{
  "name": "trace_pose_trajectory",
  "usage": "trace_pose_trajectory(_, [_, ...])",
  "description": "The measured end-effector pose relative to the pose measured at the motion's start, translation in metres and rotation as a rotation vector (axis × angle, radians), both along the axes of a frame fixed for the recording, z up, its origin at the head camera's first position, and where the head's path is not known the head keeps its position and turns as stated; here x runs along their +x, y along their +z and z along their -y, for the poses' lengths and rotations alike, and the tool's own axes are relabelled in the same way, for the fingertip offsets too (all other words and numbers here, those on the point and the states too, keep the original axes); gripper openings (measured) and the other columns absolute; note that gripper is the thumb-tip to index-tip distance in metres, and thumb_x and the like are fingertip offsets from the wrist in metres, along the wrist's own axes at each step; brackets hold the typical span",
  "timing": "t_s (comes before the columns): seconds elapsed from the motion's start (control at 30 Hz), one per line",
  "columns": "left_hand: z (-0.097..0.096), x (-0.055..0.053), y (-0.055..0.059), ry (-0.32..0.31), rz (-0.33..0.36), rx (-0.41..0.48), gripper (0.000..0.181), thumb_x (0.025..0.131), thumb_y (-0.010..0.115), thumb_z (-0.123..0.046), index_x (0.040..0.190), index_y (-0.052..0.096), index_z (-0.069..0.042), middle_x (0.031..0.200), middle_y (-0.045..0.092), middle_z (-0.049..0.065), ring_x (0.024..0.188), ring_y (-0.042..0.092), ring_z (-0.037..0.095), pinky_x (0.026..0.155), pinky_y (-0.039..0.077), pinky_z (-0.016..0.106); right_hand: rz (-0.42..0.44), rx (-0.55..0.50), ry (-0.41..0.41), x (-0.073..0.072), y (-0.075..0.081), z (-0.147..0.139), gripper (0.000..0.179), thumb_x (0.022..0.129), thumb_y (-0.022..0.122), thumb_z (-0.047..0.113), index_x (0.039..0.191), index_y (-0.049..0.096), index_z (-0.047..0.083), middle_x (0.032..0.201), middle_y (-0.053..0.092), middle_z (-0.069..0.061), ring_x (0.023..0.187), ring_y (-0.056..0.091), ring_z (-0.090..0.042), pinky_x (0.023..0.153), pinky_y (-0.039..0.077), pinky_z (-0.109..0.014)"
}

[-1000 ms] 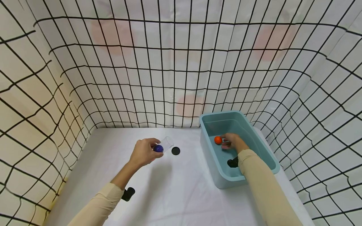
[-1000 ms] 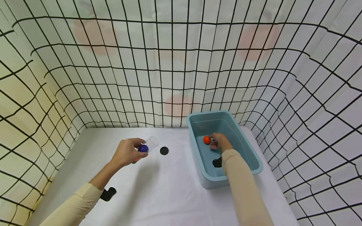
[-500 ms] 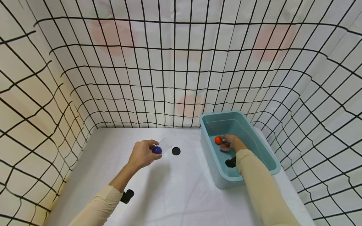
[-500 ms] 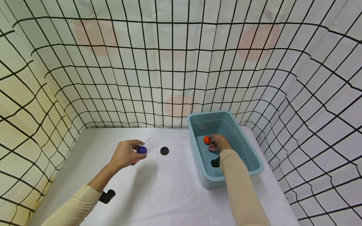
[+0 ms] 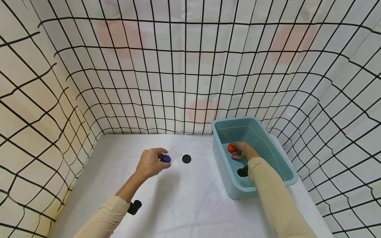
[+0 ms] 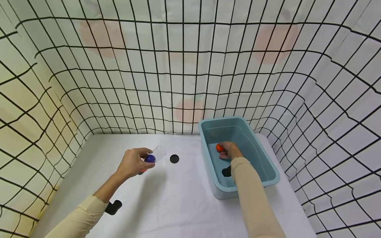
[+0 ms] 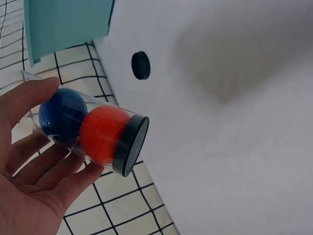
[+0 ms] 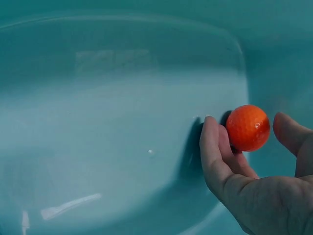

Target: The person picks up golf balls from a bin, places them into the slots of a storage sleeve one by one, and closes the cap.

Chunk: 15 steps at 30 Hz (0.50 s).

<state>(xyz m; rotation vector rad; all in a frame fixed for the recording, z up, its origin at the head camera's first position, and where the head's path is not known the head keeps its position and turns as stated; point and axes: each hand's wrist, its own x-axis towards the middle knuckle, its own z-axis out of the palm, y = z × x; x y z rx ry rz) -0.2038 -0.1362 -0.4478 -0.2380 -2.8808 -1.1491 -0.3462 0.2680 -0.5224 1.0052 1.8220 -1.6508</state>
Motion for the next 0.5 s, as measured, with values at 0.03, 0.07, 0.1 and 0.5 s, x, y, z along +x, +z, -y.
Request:
trace_pose_trajectory(0.03, [0.0002,0.0001,-0.0004,0.001,-0.004,-0.001,0.044,0.073,0.089,-0.018,0.112,0.075,-0.005,0.097,0.078,0.014,0.084,0.074,0.021,0.071,0.06,0.034,-0.001,-0.002,0.0,0.0002,-0.0001,0.0002,0.061,0.105,0.055,0.025,0.154,0.03,-0.001,0.119,0.047,-0.019,0.107,0.056,-0.031,0.107,0.05,-0.039])
trace_pose_trajectory(0.07, [0.0004,0.0002,-0.0009,0.0,-0.01,-0.002,0.043,0.073,0.089,-0.018,0.112,0.076,-0.005,0.096,0.078,0.014,0.084,0.074,0.021,0.071,0.061,0.034,-0.002,-0.004,0.003,0.0004,-0.0005,0.0004,0.061,0.105,0.055,0.025,0.154,0.029,-0.001,0.119,0.048,-0.019,0.106,0.056,-0.031,0.107,0.05,-0.039])
trace_pose_trajectory(0.1, [0.0004,0.0001,-0.0015,-0.001,-0.011,0.0,0.043,0.073,0.089,-0.017,0.112,0.076,-0.004,0.096,0.078,0.014,0.084,0.074,0.021,0.071,0.061,0.034,-0.004,-0.001,0.013,0.0009,-0.0013,0.0004,0.061,0.105,0.055,0.025,0.154,0.029,-0.001,0.119,0.048,-0.02,0.106,0.057,-0.03,0.107,0.049,-0.038])
trace_pose_trajectory(0.5, [0.0014,-0.0004,-0.0042,0.002,-0.008,-0.007,0.044,0.072,0.089,-0.018,0.112,0.076,-0.004,0.097,0.078,0.014,0.085,0.075,0.021,0.073,0.061,0.035,-0.018,0.014,0.003,0.0035,0.0028,-0.0012,0.057,0.103,0.058,0.023,0.152,0.035,0.002,0.119,0.051,-0.018,0.098,0.063,-0.028,0.106,0.05,-0.037])
